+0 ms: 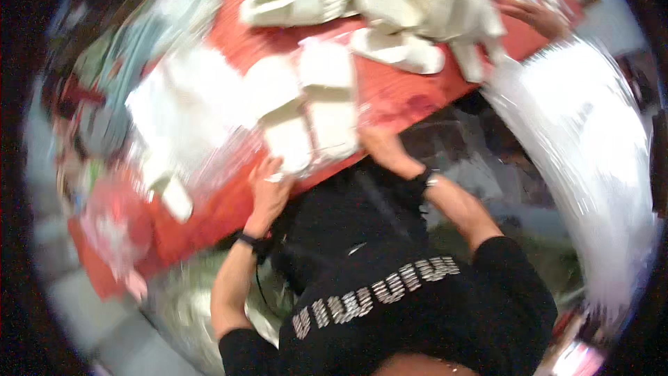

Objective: Packing pairs of white plastic slippers into clear plastic bags and then placing them into a large green woven sack.

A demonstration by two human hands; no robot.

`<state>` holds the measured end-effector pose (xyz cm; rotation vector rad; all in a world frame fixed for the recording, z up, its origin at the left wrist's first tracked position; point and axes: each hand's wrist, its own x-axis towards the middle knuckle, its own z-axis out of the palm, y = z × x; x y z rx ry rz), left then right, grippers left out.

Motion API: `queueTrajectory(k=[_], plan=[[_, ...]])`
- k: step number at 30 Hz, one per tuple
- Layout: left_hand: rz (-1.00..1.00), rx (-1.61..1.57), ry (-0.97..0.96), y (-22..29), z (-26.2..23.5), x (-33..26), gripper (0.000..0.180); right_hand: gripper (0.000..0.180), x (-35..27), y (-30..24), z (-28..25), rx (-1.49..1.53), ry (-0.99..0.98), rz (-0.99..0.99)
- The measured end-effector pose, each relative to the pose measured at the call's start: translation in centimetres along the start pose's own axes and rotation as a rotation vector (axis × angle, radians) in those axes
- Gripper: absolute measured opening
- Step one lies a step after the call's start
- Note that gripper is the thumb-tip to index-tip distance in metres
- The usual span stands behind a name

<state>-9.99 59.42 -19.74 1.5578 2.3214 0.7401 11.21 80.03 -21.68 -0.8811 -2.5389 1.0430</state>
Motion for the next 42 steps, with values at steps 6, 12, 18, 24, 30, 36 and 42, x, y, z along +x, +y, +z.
queueTrajectory(k=[6, 12, 18, 24, 30, 36, 42], plan=[[-0.422, -0.461, 0.081, -0.9, 0.0, 2.7, 0.012, 0.034, -0.1, -0.6, 3.3, 0.697, 0.338, 0.542], [-0.548, -0.767, 0.291, 0.2, 1.9, 3.1, 0.067, 0.032, -2.3, -5.8, 0.8, 1.268, -0.262, 0.647], [-0.953, -1.697, -0.176, 0.2, -3.1, -0.3, 0.059, 0.037, -2.8, -8.5, 1.2, 1.315, -0.587, 0.683], [-0.515, -1.902, -0.148, 3.6, -7.1, -5.5, 0.061, 0.045, -2.7, -9.1, 2.1, 1.235, -0.887, 0.519], [-0.324, -1.921, 0.26, 5.7, -10.4, -9.3, 0.053, 0.041, -2.6, -14.0, 2.4, 1.095, -0.781, 0.394], [-0.367, -1.707, 0.538, 7.0, -17.3, -17.4, 0.054, 0.041, -1.0, -19.8, 4.9, 0.865, -1.242, 0.102], [-0.659, -1.369, 0.846, 5.7, -24.7, -34.6, 0.044, 0.05, -4.0, -28.2, 10.1, 0.58, -1.273, -0.498]])
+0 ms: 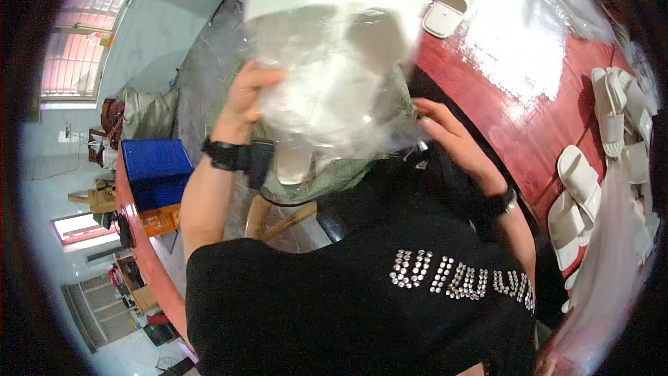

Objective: Packing pairs of white plastic slippers into clear plastic bags and then placing them into a large green woven sack.

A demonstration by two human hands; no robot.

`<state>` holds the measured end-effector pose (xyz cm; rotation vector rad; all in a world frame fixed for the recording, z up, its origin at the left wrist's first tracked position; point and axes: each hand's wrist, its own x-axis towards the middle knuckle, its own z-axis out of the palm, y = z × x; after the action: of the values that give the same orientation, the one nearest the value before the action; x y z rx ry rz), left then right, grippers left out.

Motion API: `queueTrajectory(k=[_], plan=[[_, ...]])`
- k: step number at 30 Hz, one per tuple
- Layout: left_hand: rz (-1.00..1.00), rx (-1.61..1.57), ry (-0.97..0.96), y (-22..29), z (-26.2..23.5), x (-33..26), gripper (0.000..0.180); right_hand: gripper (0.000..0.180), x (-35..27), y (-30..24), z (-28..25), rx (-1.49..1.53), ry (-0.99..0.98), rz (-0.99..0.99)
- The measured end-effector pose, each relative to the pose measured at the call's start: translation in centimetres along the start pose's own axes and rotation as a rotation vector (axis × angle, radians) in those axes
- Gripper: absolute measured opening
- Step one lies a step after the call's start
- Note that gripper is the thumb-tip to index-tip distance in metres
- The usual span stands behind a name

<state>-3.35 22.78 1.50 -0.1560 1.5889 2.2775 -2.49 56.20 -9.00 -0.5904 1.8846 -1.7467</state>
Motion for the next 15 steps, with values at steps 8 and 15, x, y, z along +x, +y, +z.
queueTrajectory(k=[8, 15], plan=[[-0.311, 0.155, 0.362, -6.5, -14.2, -3.5, 0.06, 0.048, 6.3, 6.0, 5.7, -0.563, 0.124, 0.138], [0.252, 0.88, 0.291, -8.3, -17.9, 0.9, 0.064, 0.05, 5.6, 5.8, 3.8, -0.451, 0.195, -0.22]])
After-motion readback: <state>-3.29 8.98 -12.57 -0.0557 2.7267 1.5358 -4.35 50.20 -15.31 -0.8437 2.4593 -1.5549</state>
